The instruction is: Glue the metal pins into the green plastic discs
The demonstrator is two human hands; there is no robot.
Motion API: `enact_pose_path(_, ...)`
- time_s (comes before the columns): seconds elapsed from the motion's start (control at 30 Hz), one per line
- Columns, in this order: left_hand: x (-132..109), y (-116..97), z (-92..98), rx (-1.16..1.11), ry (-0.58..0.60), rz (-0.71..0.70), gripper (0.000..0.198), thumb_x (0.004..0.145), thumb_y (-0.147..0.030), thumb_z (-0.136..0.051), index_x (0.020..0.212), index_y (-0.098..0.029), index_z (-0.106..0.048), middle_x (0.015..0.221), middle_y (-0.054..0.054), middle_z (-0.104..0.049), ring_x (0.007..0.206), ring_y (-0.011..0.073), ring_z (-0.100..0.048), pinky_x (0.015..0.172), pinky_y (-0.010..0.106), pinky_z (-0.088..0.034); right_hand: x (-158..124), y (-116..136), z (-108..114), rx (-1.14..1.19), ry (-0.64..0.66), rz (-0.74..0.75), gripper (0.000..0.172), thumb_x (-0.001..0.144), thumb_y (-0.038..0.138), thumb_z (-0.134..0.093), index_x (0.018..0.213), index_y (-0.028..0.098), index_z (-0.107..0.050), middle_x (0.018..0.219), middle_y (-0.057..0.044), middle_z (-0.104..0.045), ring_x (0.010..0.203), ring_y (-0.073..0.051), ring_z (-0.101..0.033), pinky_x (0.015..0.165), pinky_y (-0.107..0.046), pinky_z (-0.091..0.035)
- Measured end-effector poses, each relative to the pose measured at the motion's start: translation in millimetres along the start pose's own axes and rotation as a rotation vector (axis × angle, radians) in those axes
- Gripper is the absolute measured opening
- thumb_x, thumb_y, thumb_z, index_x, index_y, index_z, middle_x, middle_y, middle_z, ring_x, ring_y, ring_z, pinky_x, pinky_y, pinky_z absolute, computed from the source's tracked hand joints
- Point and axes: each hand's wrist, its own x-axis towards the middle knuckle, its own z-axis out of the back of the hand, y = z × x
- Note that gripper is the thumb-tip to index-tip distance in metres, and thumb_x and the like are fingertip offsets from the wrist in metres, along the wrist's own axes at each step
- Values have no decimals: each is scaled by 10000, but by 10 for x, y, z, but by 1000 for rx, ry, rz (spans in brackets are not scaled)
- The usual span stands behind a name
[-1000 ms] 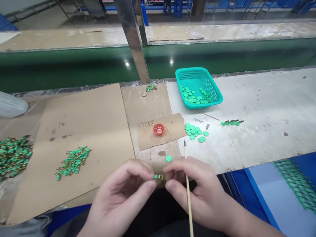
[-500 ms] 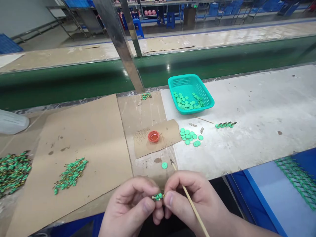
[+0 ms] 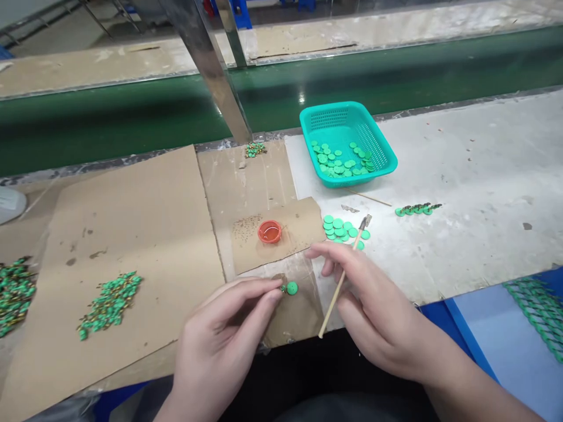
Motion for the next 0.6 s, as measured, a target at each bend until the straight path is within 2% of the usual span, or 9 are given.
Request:
enact_pose_path(0.03,-5,10,-13,17,-1,-4,216,1036,-536,-879,985,-336,-945,1020,32,-917,827,207,-865,846,298,-759,0,9,29,10,23,4,731,1037,37,-532,1735,256,-504,1438,-127,-776,1235,-252,-788,1122,-468,-705)
enact_pose_path(0.1,-19,22,-29,37,5,-11,175,1039,-512,-878,998,-355,-941,1032,10,-920,859,200,-872,890,292,-755,0,21,54,69,28,31,691,1089,52,-511,1742,276,-527,1419,-106,-779,1236,-240,-787,1120,-449,-706)
enact_pose_path(0.2,-33,26,-32,56,31,18,160,1049,-508,-874,1029,-362,-936,1075,2,-923,885,200,-873,905,297,-752,1,7,2,225,-56,48,576,1173,46,-447,1650,324,-607,1246,-51,-799,1017,-184,-807,970,-391,-727)
enact_pose_path(0.27,-35,23,-29,66,35,38,184,1050,-525,-872,1023,-354,-933,1085,7,-924,890,207,-873,914,311,-753,0,-13,-66,336,-122,13,551,1209,63,-436,1666,353,-538,1123,-19,-770,931,-176,-807,892,-382,-727)
enact_pose_path(0.33,-32,19,-27,74,33,49,205,1043,-538,-876,1010,-344,-932,1077,15,-924,890,215,-875,907,318,-754,0,-27,-127,413,-155,-33,516,1240,116,-461,1691,368,-447,1025,4,-741,926,-194,-821,813,-369,-714)
enact_pose_path(0.43,-28,10,-33,75,24,73,240,1038,-558,-877,988,-329,-929,1055,28,-922,893,228,-877,888,326,-754,15,-30,-163,487,-158,-114,455,1280,202,-475,1696,357,-379,958,24,-772,751,-166,-775,627,-302,-620)
enact_pose_path(0.5,-26,0,-45,81,13,80,255,1035,-572,-876,987,-327,-929,1046,29,-920,889,227,-874,898,332,-753,42,-24,-142,540,-179,-153,285,1302,255,-459,1568,339,-517,959,30,-794,642,-118,-686,578,-265,-569)
enact_pose_path(0.53,-26,-5,-53,84,7,83,261,1033,-577,-877,984,-326,-928,1045,29,-920,885,226,-872,897,331,-751,59,-21,-120,536,-197,-149,204,1301,279,-480,1445,319,-620,987,19,-796,683,-112,-692,623,-261,-596)
enact_pose_path(0.6,-31,-15,-67,87,-1,95,263,1027,-579,-885,982,-323,-926,1046,26,-920,880,221,-868,874,317,-743,94,-16,-65,456,-243,-102,211,1271,315,-581,1180,274,-767,1055,-18,-781,911,-147,-762,818,-297,-681)
